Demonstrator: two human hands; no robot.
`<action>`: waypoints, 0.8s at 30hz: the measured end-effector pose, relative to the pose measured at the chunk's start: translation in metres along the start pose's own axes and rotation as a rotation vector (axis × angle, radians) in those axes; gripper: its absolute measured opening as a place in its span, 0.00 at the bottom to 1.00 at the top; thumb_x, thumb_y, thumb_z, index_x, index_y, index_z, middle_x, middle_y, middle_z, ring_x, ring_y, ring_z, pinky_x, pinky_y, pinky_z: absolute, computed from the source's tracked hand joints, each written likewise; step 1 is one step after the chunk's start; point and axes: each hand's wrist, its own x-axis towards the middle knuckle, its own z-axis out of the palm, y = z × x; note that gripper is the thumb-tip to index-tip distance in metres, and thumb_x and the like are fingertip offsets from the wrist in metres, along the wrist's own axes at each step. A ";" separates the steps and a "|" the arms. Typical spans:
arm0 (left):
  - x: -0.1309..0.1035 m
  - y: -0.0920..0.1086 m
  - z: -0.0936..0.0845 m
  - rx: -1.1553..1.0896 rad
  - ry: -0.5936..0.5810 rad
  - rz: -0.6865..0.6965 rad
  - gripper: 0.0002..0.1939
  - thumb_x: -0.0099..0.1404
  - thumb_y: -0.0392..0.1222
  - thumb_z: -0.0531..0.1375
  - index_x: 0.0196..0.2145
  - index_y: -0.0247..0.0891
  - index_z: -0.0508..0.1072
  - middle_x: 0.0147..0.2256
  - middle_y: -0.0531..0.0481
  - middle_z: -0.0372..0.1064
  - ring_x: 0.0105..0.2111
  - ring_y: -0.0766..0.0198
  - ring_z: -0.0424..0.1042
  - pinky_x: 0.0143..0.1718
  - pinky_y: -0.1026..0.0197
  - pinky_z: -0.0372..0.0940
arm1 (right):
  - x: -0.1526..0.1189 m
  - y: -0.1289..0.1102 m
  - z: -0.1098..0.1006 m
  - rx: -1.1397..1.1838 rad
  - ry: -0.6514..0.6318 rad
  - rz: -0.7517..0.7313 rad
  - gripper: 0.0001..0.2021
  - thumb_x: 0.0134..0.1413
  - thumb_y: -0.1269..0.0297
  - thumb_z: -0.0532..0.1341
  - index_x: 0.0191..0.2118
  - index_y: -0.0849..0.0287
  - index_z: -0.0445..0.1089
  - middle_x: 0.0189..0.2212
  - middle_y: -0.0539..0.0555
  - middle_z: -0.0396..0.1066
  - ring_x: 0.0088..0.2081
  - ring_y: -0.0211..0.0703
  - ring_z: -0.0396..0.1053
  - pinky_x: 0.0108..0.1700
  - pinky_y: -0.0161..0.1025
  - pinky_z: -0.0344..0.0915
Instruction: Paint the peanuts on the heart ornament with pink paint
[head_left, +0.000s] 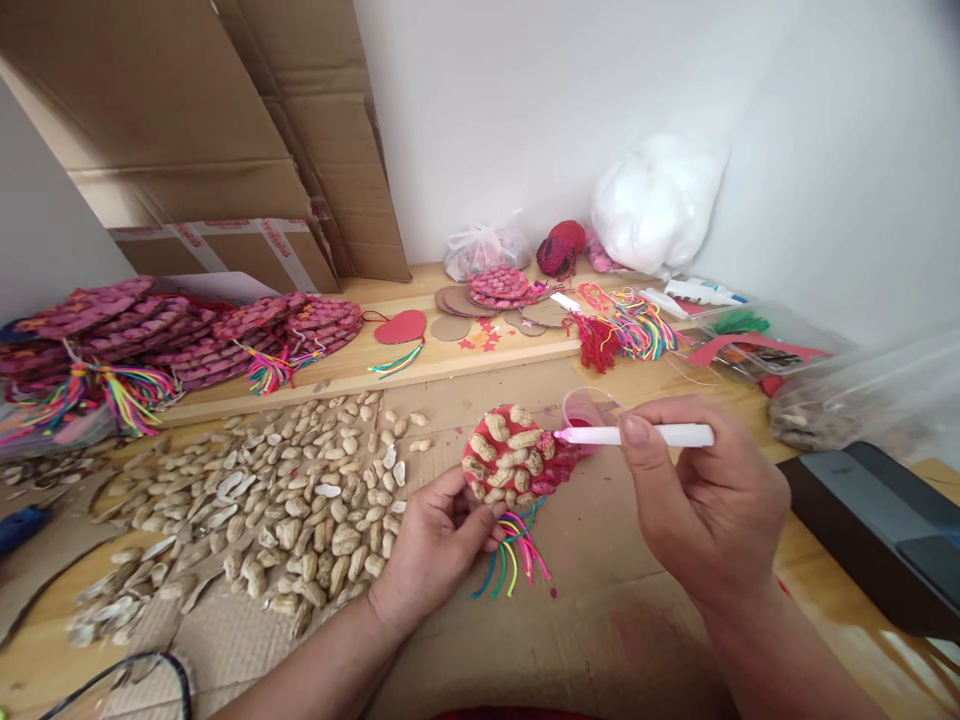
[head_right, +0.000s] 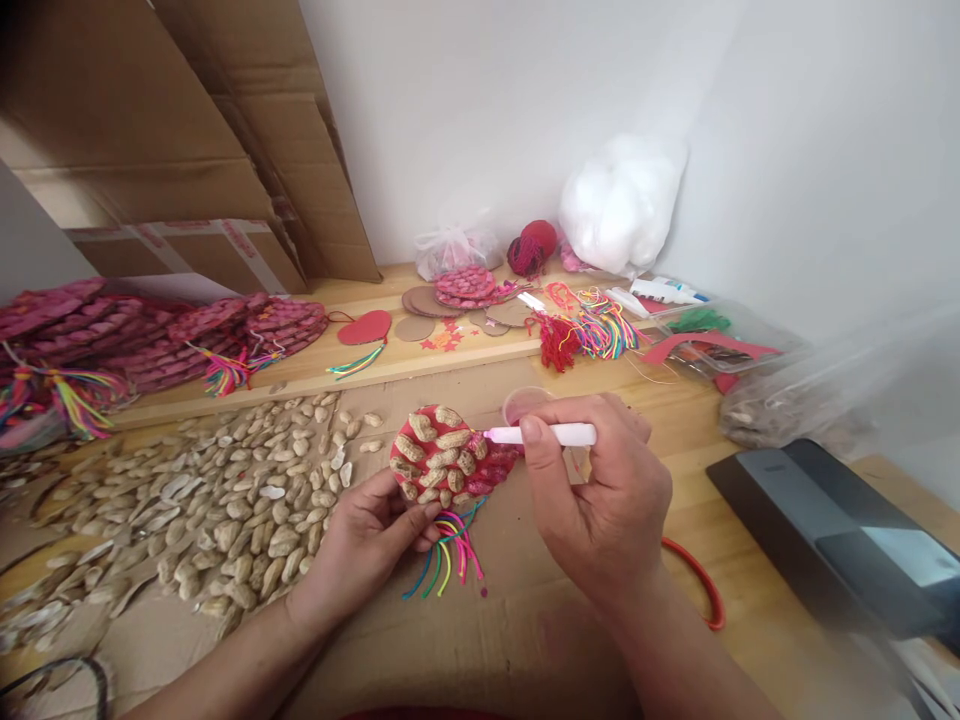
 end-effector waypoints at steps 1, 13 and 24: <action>0.000 0.000 0.000 -0.001 -0.005 0.000 0.09 0.62 0.43 0.68 0.37 0.36 0.75 0.25 0.52 0.73 0.24 0.66 0.72 0.24 0.68 0.68 | 0.000 0.000 0.000 0.015 0.001 0.009 0.02 0.58 0.64 0.65 0.38 0.52 0.73 0.31 0.49 0.75 0.32 0.41 0.71 0.39 0.43 0.65; 0.000 -0.002 0.000 -0.013 -0.003 -0.002 0.11 0.61 0.44 0.69 0.38 0.36 0.75 0.26 0.52 0.73 0.24 0.66 0.72 0.24 0.67 0.69 | 0.002 0.003 0.000 -0.022 0.032 0.018 0.02 0.58 0.63 0.65 0.38 0.52 0.73 0.31 0.49 0.75 0.32 0.41 0.71 0.40 0.42 0.65; 0.000 0.002 0.001 -0.002 0.011 -0.003 0.11 0.60 0.45 0.69 0.35 0.37 0.75 0.23 0.53 0.73 0.22 0.66 0.72 0.23 0.67 0.69 | 0.001 0.001 0.001 0.060 0.006 0.043 0.02 0.59 0.65 0.64 0.38 0.53 0.72 0.32 0.50 0.76 0.35 0.42 0.73 0.40 0.43 0.66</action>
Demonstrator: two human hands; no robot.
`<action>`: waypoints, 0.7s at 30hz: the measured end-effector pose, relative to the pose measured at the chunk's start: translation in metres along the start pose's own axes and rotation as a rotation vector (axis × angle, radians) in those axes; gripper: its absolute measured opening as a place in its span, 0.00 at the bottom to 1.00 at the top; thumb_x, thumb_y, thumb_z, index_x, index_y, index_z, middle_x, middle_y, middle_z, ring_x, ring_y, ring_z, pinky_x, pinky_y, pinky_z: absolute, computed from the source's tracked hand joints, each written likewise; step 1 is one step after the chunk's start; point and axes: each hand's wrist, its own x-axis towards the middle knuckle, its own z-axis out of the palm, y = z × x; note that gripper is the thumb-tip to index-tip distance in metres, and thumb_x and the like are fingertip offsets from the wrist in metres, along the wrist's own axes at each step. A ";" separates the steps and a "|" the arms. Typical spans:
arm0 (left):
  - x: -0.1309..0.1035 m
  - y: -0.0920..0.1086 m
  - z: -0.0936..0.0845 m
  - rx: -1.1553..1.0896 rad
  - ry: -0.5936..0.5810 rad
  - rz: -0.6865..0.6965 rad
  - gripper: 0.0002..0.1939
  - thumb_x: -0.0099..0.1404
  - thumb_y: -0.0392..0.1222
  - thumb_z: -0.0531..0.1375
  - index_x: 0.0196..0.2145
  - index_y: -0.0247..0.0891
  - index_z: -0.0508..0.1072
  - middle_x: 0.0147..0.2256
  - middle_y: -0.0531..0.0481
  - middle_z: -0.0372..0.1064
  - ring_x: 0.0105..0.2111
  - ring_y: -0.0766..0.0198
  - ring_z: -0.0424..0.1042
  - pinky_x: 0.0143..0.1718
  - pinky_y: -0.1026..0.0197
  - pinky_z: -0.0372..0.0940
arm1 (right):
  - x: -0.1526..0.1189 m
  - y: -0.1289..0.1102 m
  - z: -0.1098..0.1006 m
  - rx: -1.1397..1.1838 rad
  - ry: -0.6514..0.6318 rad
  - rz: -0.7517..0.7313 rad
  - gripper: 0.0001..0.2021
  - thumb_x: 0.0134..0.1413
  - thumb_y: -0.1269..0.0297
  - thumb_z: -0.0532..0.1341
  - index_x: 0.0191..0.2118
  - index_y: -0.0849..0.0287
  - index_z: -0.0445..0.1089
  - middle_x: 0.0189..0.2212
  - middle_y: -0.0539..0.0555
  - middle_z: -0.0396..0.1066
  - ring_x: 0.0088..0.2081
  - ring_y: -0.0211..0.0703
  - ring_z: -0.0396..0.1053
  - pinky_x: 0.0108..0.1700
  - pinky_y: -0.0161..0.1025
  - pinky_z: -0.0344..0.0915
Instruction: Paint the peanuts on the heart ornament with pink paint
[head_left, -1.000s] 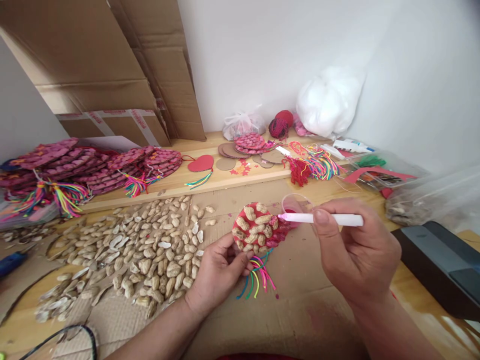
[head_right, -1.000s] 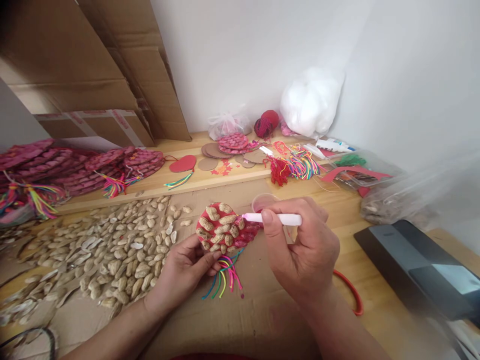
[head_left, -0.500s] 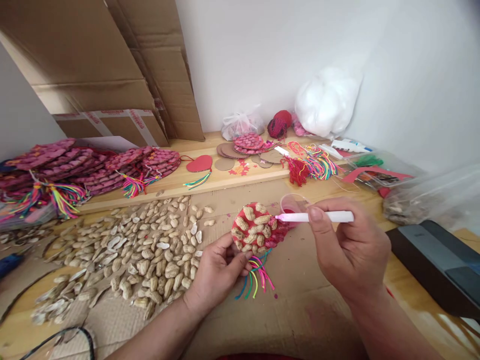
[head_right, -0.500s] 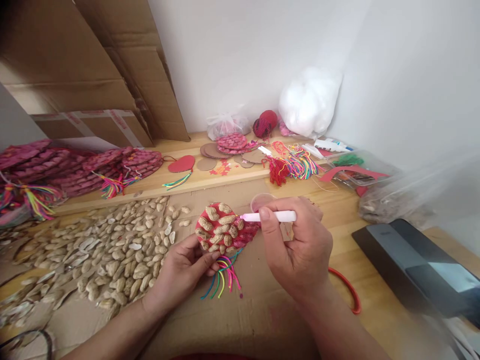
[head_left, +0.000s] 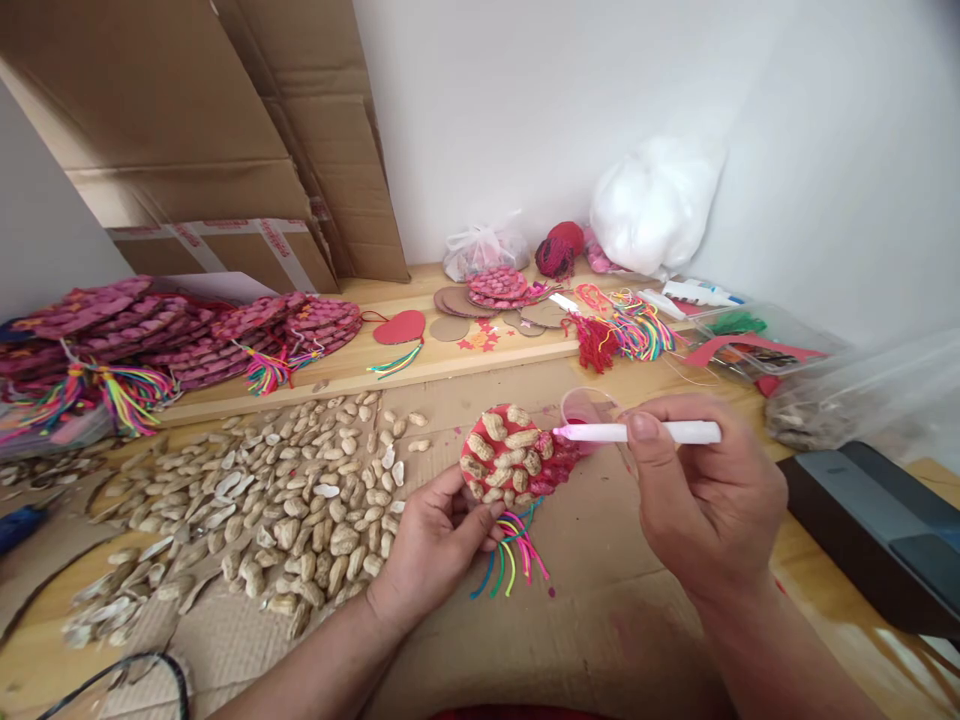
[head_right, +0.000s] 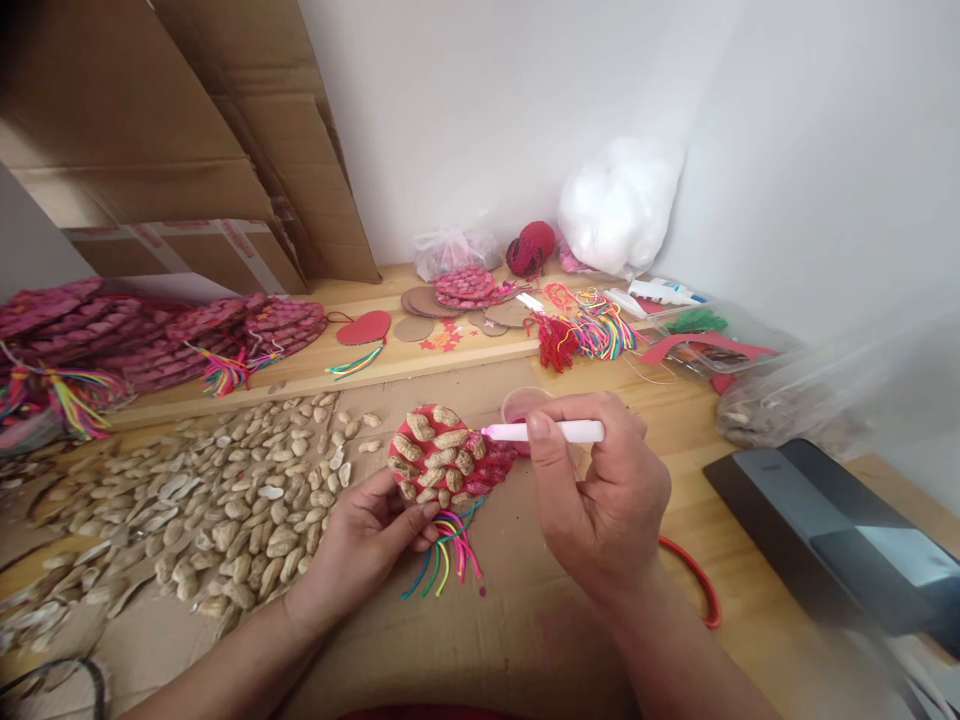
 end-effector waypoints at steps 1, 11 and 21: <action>0.000 0.000 0.000 -0.001 0.003 -0.001 0.11 0.60 0.45 0.69 0.35 0.37 0.74 0.23 0.53 0.73 0.22 0.66 0.72 0.23 0.67 0.69 | 0.000 0.000 0.000 0.012 -0.008 0.002 0.02 0.59 0.65 0.64 0.39 0.54 0.72 0.33 0.50 0.76 0.36 0.43 0.74 0.40 0.43 0.66; 0.000 0.000 0.001 -0.016 0.009 -0.008 0.11 0.59 0.44 0.70 0.34 0.37 0.74 0.23 0.53 0.73 0.22 0.67 0.72 0.23 0.68 0.69 | 0.000 0.002 0.000 -0.044 0.018 -0.009 0.02 0.59 0.63 0.64 0.38 0.52 0.72 0.31 0.50 0.75 0.34 0.42 0.72 0.40 0.43 0.65; 0.000 0.000 0.000 -0.009 0.003 -0.005 0.10 0.60 0.44 0.69 0.34 0.37 0.74 0.23 0.53 0.73 0.22 0.67 0.72 0.23 0.69 0.69 | 0.001 0.001 -0.001 -0.006 -0.034 -0.006 0.02 0.61 0.63 0.62 0.39 0.52 0.72 0.32 0.51 0.75 0.33 0.43 0.72 0.37 0.43 0.65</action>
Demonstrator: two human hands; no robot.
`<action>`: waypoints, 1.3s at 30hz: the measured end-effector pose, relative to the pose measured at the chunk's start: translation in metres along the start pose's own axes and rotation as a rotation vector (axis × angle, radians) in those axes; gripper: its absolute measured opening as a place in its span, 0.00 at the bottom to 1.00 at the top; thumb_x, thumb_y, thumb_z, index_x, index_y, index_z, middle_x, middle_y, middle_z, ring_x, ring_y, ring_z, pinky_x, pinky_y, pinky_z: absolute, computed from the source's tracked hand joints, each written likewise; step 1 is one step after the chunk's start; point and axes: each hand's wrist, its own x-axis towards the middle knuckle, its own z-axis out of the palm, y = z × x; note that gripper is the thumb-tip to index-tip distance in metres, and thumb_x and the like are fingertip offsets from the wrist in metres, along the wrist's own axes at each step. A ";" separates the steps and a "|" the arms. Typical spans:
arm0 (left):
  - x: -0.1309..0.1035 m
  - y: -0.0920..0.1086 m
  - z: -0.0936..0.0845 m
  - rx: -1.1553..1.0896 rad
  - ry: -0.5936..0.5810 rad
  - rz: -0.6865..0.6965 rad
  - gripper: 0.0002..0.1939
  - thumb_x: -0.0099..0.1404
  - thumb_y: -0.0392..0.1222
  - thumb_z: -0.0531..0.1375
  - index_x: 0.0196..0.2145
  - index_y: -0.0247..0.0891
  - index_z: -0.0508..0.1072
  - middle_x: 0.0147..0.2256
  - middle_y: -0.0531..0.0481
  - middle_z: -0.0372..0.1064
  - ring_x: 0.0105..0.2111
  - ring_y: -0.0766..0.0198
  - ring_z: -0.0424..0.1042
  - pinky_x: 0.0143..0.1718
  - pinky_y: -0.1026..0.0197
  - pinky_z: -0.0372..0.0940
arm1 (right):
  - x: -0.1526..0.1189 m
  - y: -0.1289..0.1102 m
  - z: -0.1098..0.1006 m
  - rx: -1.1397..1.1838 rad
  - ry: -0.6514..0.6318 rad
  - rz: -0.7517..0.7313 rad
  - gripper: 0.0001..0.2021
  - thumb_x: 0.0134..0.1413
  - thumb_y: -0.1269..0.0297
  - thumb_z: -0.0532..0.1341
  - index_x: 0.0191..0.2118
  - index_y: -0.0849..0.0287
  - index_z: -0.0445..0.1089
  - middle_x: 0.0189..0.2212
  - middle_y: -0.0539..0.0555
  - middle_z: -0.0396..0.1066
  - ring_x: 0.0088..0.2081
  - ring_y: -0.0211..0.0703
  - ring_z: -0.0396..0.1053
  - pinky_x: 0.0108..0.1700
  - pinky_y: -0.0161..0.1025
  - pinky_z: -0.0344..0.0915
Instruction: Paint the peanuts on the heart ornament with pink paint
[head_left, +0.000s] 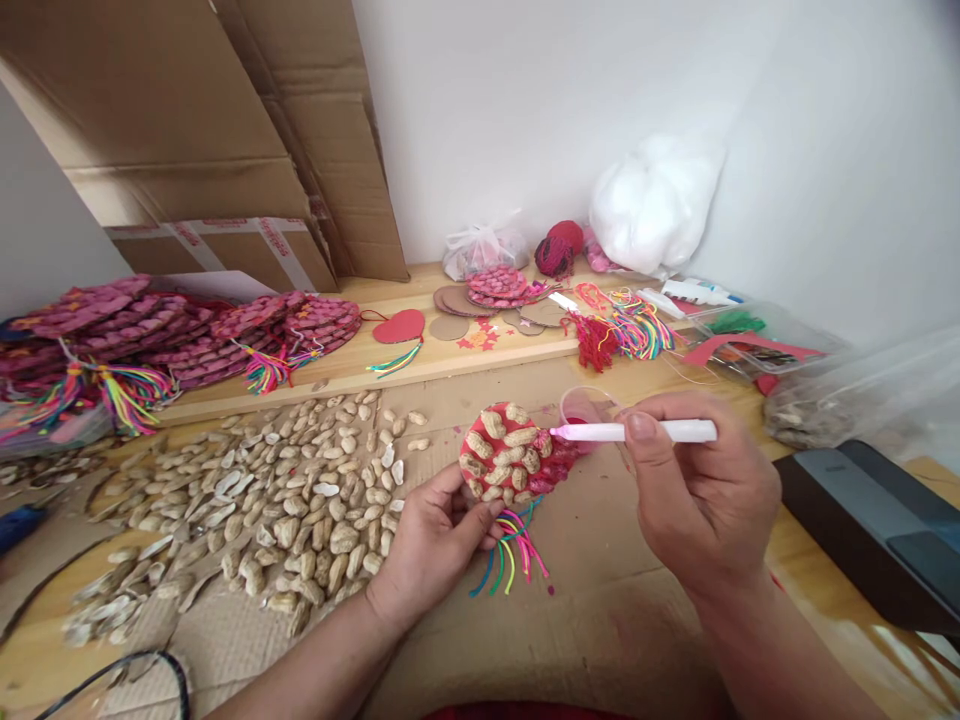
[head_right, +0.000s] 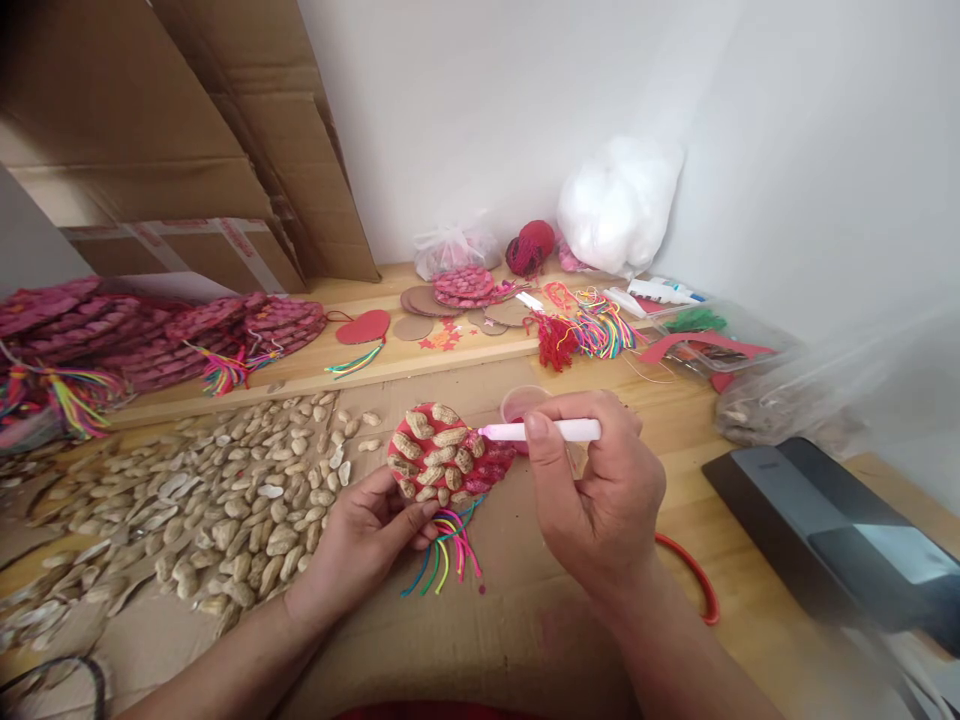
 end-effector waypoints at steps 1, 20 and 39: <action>0.000 0.000 0.000 0.003 0.001 0.002 0.10 0.60 0.43 0.69 0.34 0.37 0.74 0.23 0.53 0.73 0.22 0.67 0.72 0.23 0.69 0.69 | 0.000 0.000 0.000 0.008 -0.006 -0.003 0.02 0.61 0.63 0.62 0.39 0.53 0.72 0.32 0.50 0.75 0.34 0.42 0.72 0.38 0.43 0.64; -0.001 0.001 -0.002 0.022 -0.025 -0.006 0.10 0.61 0.43 0.68 0.34 0.36 0.73 0.24 0.54 0.72 0.22 0.69 0.72 0.23 0.70 0.69 | -0.001 0.000 0.000 0.003 -0.014 -0.028 0.02 0.60 0.65 0.63 0.39 0.54 0.72 0.33 0.50 0.75 0.34 0.41 0.71 0.40 0.42 0.63; 0.001 0.006 -0.003 -0.082 0.024 -0.016 0.15 0.62 0.44 0.69 0.42 0.34 0.73 0.27 0.54 0.73 0.23 0.70 0.72 0.24 0.70 0.69 | 0.015 0.040 0.002 -0.512 -0.104 -0.020 0.09 0.59 0.55 0.62 0.33 0.54 0.73 0.29 0.51 0.76 0.36 0.48 0.68 0.42 0.44 0.56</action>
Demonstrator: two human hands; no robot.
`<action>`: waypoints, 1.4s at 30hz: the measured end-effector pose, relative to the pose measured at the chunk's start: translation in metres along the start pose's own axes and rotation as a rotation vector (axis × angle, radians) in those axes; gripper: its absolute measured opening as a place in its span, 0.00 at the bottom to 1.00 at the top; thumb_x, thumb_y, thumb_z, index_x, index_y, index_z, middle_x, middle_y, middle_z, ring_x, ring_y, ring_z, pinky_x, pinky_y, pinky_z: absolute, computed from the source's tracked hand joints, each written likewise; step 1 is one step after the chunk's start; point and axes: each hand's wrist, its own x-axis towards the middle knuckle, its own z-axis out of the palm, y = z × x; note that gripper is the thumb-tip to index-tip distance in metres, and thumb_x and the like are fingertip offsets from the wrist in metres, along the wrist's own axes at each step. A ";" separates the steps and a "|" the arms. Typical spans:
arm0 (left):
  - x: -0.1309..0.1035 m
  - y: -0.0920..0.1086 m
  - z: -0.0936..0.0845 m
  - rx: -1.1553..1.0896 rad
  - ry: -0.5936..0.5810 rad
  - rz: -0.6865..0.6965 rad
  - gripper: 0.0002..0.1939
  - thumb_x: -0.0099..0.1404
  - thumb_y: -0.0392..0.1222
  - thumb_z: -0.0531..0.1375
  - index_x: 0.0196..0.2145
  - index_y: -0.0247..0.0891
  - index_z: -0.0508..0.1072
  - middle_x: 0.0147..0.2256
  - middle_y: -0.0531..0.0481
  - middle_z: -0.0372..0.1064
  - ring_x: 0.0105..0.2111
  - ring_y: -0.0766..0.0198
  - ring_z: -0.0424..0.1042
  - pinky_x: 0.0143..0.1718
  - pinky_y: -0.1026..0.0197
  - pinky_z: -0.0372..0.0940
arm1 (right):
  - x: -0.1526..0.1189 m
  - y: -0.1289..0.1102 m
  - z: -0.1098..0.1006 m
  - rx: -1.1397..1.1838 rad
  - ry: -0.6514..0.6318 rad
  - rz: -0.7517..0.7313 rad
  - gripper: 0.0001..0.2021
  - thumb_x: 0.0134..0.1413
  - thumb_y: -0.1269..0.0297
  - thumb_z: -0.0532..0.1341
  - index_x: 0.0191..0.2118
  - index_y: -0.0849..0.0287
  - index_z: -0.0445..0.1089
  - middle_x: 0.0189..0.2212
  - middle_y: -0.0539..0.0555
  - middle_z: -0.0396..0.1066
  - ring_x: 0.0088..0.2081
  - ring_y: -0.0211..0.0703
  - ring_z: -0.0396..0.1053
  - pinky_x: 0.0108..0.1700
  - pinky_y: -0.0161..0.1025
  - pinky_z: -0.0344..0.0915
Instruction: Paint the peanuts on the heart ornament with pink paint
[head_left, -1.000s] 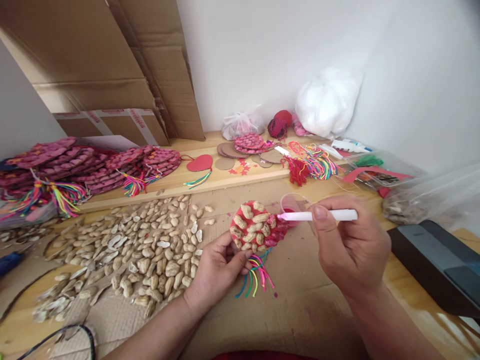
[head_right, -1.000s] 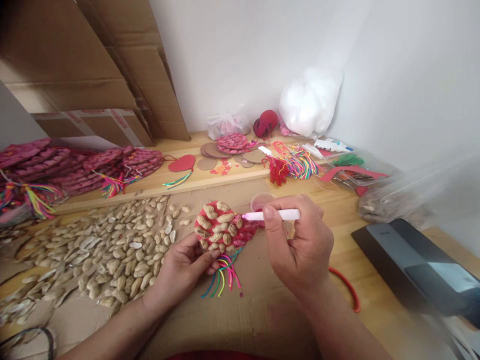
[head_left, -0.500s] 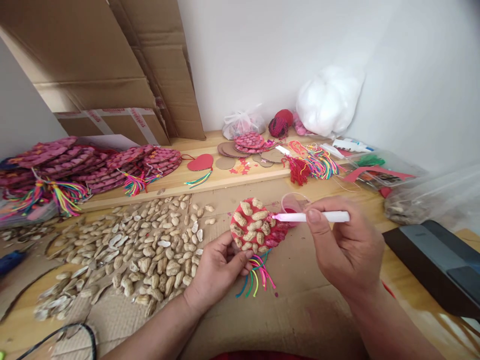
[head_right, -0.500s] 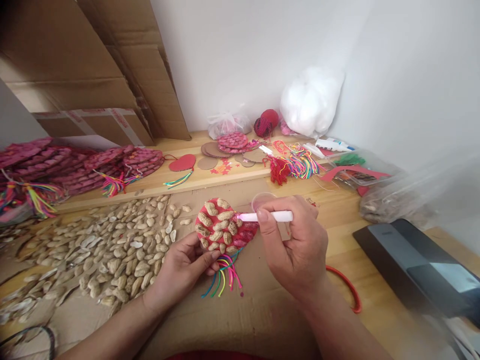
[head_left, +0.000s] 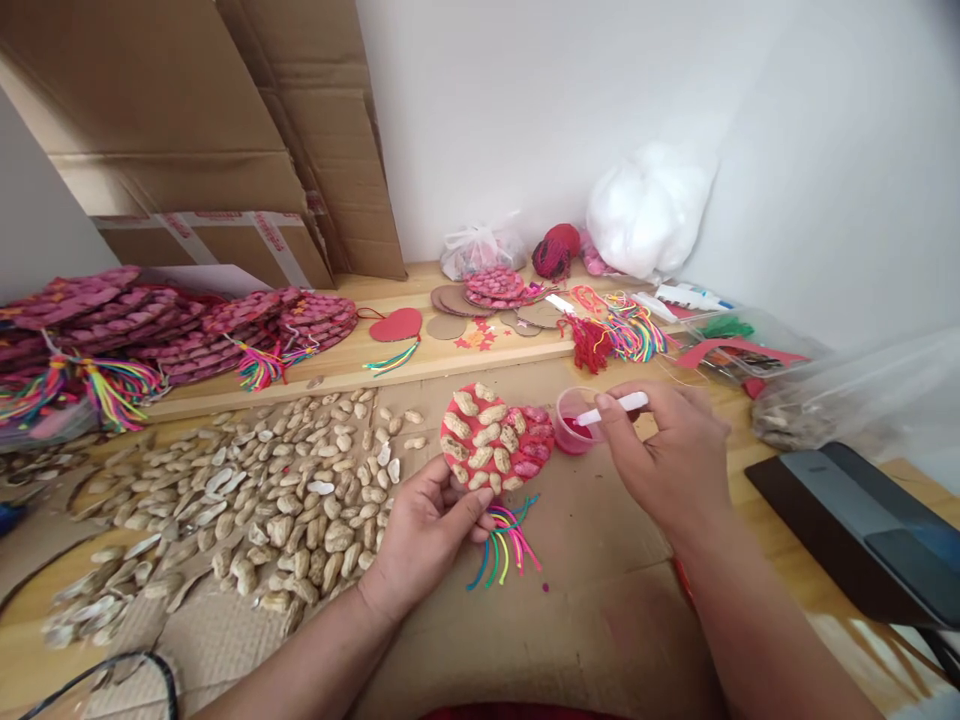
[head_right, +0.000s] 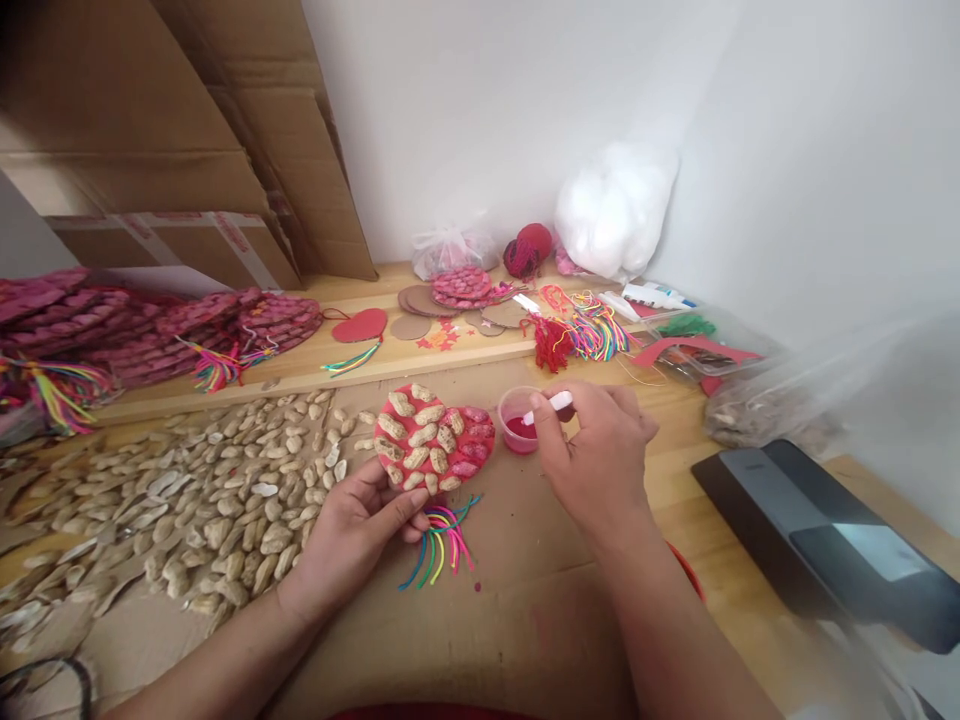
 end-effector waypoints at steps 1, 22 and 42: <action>0.000 0.000 0.000 -0.007 0.003 -0.002 0.15 0.62 0.44 0.69 0.42 0.34 0.73 0.27 0.53 0.73 0.23 0.70 0.72 0.24 0.70 0.69 | -0.001 0.002 0.003 -0.020 -0.016 0.005 0.10 0.59 0.55 0.62 0.33 0.54 0.73 0.30 0.51 0.76 0.37 0.48 0.68 0.42 0.45 0.55; 0.002 -0.003 0.000 -0.006 0.006 -0.028 0.18 0.61 0.46 0.69 0.43 0.34 0.73 0.32 0.48 0.77 0.24 0.68 0.73 0.17 0.72 0.67 | 0.001 0.003 0.001 -0.007 0.008 -0.043 0.10 0.59 0.54 0.63 0.35 0.53 0.75 0.32 0.52 0.75 0.37 0.46 0.68 0.47 0.47 0.58; -0.003 0.001 -0.002 -0.145 -0.185 -0.146 0.16 0.61 0.45 0.70 0.40 0.33 0.73 0.21 0.53 0.73 0.16 0.73 0.68 0.16 0.74 0.65 | -0.010 -0.035 -0.015 0.631 0.016 -0.104 0.06 0.58 0.68 0.64 0.41 0.52 0.74 0.35 0.51 0.74 0.40 0.44 0.70 0.45 0.45 0.68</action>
